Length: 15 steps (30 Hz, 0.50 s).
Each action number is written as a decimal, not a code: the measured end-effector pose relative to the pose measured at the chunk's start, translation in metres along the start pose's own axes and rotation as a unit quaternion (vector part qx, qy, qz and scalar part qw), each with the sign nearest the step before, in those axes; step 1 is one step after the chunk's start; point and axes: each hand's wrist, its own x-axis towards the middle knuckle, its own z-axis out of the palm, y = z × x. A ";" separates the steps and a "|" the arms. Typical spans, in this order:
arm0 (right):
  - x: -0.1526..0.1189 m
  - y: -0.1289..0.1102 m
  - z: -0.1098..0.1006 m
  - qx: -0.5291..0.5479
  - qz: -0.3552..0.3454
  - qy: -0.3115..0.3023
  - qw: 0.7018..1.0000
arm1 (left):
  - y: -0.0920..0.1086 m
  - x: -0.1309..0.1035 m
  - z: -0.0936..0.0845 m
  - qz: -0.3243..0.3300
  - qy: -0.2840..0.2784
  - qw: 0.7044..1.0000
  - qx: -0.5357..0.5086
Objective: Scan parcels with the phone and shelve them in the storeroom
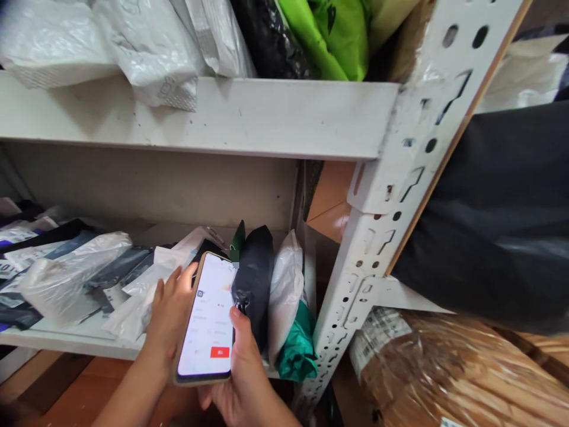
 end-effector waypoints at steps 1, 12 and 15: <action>-0.001 -0.001 0.001 -0.001 -0.004 -0.009 1.000 | 0.000 0.001 -0.006 -0.038 -0.014 0.999 0.020; -0.009 -0.003 0.005 0.001 -0.015 -0.087 0.996 | -0.030 0.022 0.003 -0.056 -0.045 0.985 -0.157; -0.010 -0.007 -0.001 -0.024 0.003 -0.093 0.995 | -0.041 0.017 0.013 -0.046 0.048 0.971 -0.229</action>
